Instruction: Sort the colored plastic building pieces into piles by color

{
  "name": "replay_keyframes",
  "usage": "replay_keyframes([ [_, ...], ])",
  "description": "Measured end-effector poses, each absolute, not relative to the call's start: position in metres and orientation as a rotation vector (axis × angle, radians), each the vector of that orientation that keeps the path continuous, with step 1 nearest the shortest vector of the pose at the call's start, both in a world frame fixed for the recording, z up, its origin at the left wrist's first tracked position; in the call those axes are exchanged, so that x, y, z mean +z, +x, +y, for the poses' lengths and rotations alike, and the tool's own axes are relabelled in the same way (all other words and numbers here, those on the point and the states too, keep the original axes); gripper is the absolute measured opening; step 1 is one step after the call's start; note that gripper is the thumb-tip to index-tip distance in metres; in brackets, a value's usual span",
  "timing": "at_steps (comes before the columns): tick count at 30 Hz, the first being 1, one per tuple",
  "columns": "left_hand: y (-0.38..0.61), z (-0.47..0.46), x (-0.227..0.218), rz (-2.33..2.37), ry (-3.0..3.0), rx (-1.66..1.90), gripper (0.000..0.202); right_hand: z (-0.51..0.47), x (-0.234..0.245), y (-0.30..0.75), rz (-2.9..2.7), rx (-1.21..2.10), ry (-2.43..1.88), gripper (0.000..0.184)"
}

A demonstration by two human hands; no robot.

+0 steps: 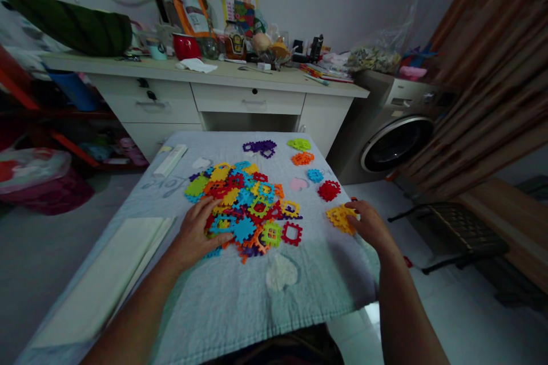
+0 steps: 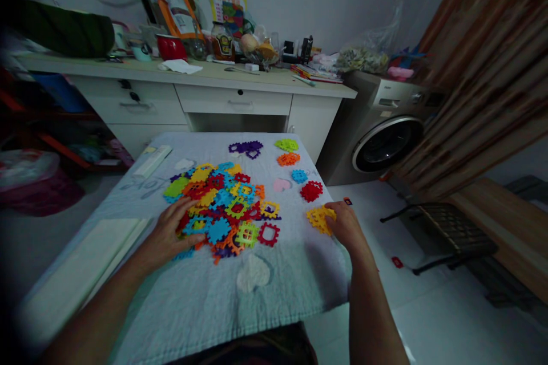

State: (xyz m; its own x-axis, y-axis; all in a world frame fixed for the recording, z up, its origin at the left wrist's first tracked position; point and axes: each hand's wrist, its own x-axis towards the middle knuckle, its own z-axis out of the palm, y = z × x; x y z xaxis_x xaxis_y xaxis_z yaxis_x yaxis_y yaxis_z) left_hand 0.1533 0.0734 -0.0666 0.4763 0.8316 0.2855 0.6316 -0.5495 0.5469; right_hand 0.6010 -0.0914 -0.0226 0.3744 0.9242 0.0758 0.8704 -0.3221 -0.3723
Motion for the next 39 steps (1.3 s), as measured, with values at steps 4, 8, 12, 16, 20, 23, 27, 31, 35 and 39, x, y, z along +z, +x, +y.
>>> replay_keyframes([
  [4, 0.151, 0.073, -0.069, 1.228, 2.391, 0.698, 0.090, -0.091, -0.016, 0.598, -1.598, 0.256, -2.348, 0.032],
  [8, 0.151, 0.072, -0.073, 1.245, 2.421, 0.678, 0.092, -0.084, -0.006, 0.588, -1.594, 0.148, -2.306, 0.032],
  [12, 0.152, 0.072, -0.073, 1.269, 2.440, 0.671, 0.093, -0.062, 0.002, 0.550, -1.696, 0.174, -2.082, 0.030],
  [16, 0.154, 0.072, -0.072, 1.270, 2.445, 0.707, 0.089, -0.034, -0.002, 0.500, -1.920, 0.296, -1.925, 0.028],
  [20, 0.153, 0.073, -0.074, 1.263, 2.430, 0.759, 0.087, -0.016, -0.017, 0.478, -2.010, 0.322, -2.001, 0.038],
  [23, 0.153, 0.074, -0.076, 1.256, 2.421, 0.783, 0.085, -0.012, -0.027, 0.478, -1.968, 0.340, -2.029, 0.042],
  [27, 0.154, 0.076, -0.076, 1.267, 2.393, 0.830, 0.079, -0.014, -0.032, 0.484, -1.868, 0.310, -1.984, 0.047],
  [31, 0.155, 0.077, -0.074, 1.296, 2.341, 0.862, 0.072, -0.021, -0.028, 0.493, -1.761, 0.231, -1.924, 0.045],
  [35, 0.157, 0.078, -0.073, 1.297, 2.299, 0.902, 0.067, -0.035, -0.020, 0.516, -1.683, 0.184, -1.890, 0.037],
  [39, 0.158, 0.078, -0.072, 1.285, 2.262, 0.950, 0.061, -0.058, -0.013, 0.552, -1.602, 0.157, -1.947, 0.036],
])
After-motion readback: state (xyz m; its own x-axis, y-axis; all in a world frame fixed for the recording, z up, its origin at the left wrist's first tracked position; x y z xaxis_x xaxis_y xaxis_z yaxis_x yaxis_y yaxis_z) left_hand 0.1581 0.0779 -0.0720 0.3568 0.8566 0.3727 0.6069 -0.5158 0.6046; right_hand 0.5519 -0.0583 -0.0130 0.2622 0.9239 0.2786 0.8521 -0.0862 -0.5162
